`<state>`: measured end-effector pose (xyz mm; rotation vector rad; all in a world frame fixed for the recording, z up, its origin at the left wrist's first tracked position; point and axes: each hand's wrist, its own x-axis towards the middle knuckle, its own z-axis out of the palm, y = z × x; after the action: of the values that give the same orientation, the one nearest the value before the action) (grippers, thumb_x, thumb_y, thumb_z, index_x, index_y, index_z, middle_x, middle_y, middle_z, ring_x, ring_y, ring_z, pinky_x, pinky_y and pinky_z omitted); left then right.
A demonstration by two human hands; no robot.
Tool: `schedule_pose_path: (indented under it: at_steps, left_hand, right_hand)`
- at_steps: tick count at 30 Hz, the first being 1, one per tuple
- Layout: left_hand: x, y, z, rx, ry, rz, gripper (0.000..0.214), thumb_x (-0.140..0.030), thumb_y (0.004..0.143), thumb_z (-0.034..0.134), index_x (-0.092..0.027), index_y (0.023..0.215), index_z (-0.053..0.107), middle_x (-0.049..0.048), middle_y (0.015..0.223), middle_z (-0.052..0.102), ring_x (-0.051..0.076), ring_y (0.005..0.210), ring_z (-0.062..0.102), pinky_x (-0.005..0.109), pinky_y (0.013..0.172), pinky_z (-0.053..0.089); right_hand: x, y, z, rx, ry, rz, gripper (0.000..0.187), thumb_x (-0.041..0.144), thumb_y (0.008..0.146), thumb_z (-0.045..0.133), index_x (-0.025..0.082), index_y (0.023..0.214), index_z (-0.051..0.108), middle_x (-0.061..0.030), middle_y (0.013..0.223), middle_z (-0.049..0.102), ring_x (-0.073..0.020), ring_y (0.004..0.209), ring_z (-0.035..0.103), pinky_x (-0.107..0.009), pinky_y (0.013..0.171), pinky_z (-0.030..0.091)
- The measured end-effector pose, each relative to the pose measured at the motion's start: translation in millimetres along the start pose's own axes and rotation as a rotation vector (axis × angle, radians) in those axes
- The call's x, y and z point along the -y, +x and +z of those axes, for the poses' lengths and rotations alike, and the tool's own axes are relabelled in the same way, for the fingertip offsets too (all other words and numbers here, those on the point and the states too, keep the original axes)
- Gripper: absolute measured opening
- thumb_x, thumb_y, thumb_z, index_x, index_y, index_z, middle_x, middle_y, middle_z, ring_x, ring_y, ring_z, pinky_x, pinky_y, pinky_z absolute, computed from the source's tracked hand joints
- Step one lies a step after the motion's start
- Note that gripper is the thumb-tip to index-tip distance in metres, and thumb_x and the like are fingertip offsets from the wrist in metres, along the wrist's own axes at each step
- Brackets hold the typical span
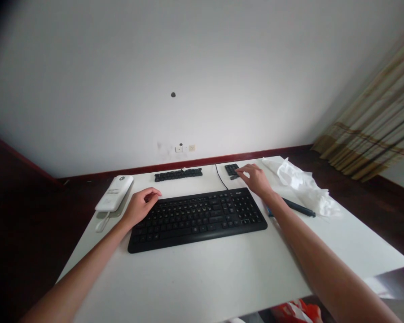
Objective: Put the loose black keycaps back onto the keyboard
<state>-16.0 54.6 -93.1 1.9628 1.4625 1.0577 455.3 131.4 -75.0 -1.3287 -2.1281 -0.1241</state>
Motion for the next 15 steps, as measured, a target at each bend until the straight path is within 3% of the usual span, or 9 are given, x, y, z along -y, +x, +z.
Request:
schedule_pose_path:
  at_steps: [7,15]
  left_hand:
    - [1.6,1.0,0.9,0.018,0.009,-0.04,0.019,-0.032,0.093,0.06,-0.021,0.091,0.075,0.0024,0.09,0.077,0.018,0.077,0.066,0.028,0.072,0.049]
    - [1.3,1.0,0.9,0.017,0.032,-0.067,0.019,-0.033,0.092,0.061,-0.022,0.091,0.076,0.0017,0.091,0.077,0.018,0.08,0.066,0.028,0.074,0.049]
  right_hand:
    - [-6.0,-8.5,10.1,0.086,-0.027,-0.048,0.031,0.035,0.104,0.054,0.019,0.113,0.079,-0.0101,0.102,0.075,-0.0262,0.097,0.066,-0.041,0.089,0.054]
    - [-5.7,-0.2,8.3,0.174,0.06,-0.042,0.024,0.038,0.099,0.06,0.024,0.097,0.08,-0.0084,0.103,0.077,-0.0288,0.099,0.065,-0.046,0.093,0.053]
